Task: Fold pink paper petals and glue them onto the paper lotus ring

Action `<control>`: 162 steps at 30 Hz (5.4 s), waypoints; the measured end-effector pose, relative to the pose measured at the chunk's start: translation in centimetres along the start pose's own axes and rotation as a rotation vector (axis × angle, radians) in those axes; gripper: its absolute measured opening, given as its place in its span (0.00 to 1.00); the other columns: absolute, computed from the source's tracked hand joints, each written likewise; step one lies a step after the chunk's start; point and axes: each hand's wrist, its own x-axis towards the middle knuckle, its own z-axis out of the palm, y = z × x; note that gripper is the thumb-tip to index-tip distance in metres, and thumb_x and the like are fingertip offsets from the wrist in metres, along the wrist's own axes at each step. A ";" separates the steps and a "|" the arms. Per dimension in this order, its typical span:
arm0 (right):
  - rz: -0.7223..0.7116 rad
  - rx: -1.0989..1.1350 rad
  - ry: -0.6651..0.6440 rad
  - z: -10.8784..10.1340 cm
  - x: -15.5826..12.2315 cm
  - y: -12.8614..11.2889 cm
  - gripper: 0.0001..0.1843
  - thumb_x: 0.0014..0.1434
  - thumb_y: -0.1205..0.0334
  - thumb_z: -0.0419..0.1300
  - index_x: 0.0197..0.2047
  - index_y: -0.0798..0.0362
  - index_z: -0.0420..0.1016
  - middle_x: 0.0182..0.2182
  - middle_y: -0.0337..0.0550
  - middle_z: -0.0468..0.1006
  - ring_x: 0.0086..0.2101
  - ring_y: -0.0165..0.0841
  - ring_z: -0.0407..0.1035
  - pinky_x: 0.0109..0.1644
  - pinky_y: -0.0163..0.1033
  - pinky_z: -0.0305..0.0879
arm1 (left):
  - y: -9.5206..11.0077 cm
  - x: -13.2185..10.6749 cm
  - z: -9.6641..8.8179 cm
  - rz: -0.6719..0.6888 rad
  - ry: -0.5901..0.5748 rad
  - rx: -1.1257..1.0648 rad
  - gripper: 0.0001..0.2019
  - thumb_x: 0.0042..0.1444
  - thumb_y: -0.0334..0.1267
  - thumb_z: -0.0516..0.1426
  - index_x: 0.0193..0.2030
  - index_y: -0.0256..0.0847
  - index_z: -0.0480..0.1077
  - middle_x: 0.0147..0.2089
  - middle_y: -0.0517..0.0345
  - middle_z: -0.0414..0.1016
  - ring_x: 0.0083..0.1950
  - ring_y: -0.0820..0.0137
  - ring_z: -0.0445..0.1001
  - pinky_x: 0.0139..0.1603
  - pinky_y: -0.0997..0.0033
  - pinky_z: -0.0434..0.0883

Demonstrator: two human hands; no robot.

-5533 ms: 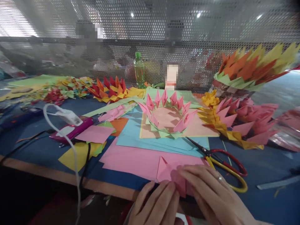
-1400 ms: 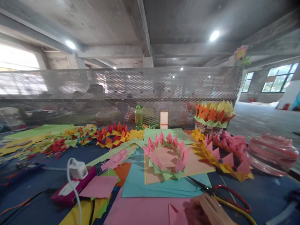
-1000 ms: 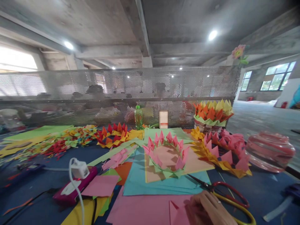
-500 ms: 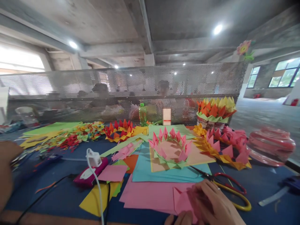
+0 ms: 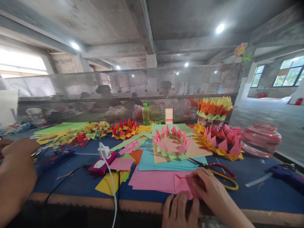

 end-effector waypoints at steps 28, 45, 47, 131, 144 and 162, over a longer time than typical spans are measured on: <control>0.061 0.036 -0.065 0.6 0.0 0.2 0.06 0.67 0.67 0.53 0.40 0.50 0.70 0.40 0.44 0.75 0.41 0.40 0.71 0.46 0.45 0.67 | -0.4 0.0 0.7 0.028 0.075 -0.029 0.19 0.51 0.30 0.55 0.46 0.51 0.78 0.43 0.60 0.84 0.45 0.68 0.79 0.55 0.62 0.65; 0.038 0.020 -0.058 0.8 0.0 0.6 0.07 0.65 0.70 0.54 0.39 0.49 0.70 0.39 0.43 0.75 0.40 0.38 0.72 0.45 0.43 0.67 | -0.7 0.0 1.1 0.055 0.124 0.000 0.16 0.69 0.41 0.49 0.44 0.50 0.79 0.41 0.57 0.83 0.43 0.69 0.80 0.54 0.64 0.66; 0.035 0.020 -0.055 0.8 0.0 0.7 0.07 0.65 0.70 0.54 0.40 0.49 0.71 0.39 0.43 0.76 0.40 0.38 0.72 0.45 0.43 0.68 | -0.7 0.0 1.2 0.054 0.136 0.000 0.18 0.71 0.42 0.47 0.44 0.50 0.79 0.41 0.58 0.84 0.43 0.69 0.80 0.53 0.64 0.66; 0.030 0.032 -0.048 0.6 -0.6 1.1 0.04 0.67 0.61 0.56 0.41 0.46 0.72 0.40 0.42 0.77 0.40 0.37 0.74 0.44 0.41 0.72 | 0.5 -0.1 1.6 -0.012 0.186 -0.005 0.12 0.66 0.33 0.54 0.43 0.49 0.79 0.42 0.60 0.81 0.47 0.72 0.78 0.67 0.65 0.61; -0.011 0.010 -0.028 0.6 -0.7 1.1 0.05 0.68 0.61 0.55 0.43 0.45 0.72 0.40 0.40 0.77 0.40 0.37 0.74 0.44 0.44 0.73 | 1.6 0.6 2.1 -0.160 0.288 -0.101 0.18 0.67 0.32 0.51 0.37 0.49 0.81 0.39 0.60 0.82 0.47 0.72 0.77 0.68 0.66 0.59; -0.114 -0.083 0.085 -0.2 -0.9 0.9 0.03 0.68 0.60 0.56 0.45 0.45 0.69 0.38 0.39 0.78 0.38 0.32 0.76 0.41 0.34 0.75 | 1.0 -0.3 1.5 -0.051 0.207 -0.005 0.12 0.67 0.35 0.53 0.46 0.50 0.79 0.43 0.60 0.82 0.47 0.72 0.81 0.67 0.64 0.64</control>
